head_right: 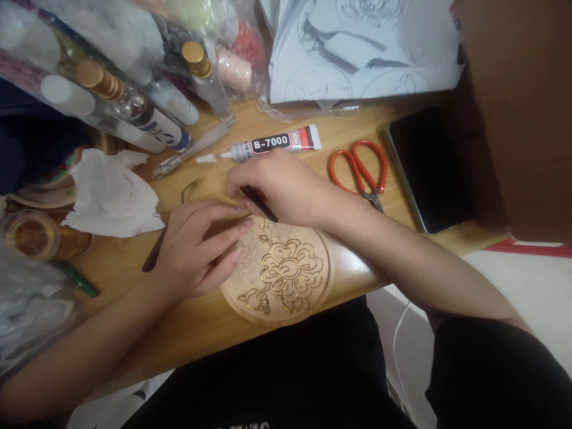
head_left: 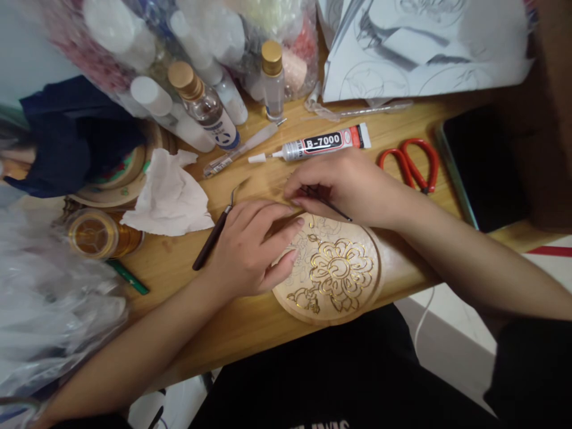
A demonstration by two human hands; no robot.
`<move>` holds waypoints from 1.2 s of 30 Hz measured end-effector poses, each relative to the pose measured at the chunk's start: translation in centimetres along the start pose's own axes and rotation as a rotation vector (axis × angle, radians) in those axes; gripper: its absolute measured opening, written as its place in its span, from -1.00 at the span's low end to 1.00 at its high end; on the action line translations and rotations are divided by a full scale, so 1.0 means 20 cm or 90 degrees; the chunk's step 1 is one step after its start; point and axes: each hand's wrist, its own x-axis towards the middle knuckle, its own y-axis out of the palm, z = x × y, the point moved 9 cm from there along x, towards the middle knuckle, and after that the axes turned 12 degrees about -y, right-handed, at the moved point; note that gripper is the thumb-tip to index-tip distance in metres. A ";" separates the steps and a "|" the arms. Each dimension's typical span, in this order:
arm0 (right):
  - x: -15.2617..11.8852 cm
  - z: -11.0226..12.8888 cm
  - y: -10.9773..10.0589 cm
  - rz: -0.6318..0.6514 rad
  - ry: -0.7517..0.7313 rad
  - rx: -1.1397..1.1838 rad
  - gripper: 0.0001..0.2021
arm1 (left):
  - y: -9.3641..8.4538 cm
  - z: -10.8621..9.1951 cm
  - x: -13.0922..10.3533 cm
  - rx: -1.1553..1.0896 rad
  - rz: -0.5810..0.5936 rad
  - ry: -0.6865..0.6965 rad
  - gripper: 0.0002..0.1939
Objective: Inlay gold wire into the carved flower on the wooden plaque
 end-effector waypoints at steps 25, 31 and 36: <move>-0.01 0.01 0.00 -0.018 0.005 0.015 -0.91 | 0.00 -0.02 0.01 0.011 0.011 0.021 -0.72; -0.01 0.00 0.00 -0.013 0.010 0.011 -0.87 | 0.00 -0.02 0.01 0.028 0.014 0.022 -0.72; 0.00 0.01 0.00 -0.008 0.006 0.006 -0.88 | 0.01 -0.03 0.01 0.022 0.014 0.033 -0.72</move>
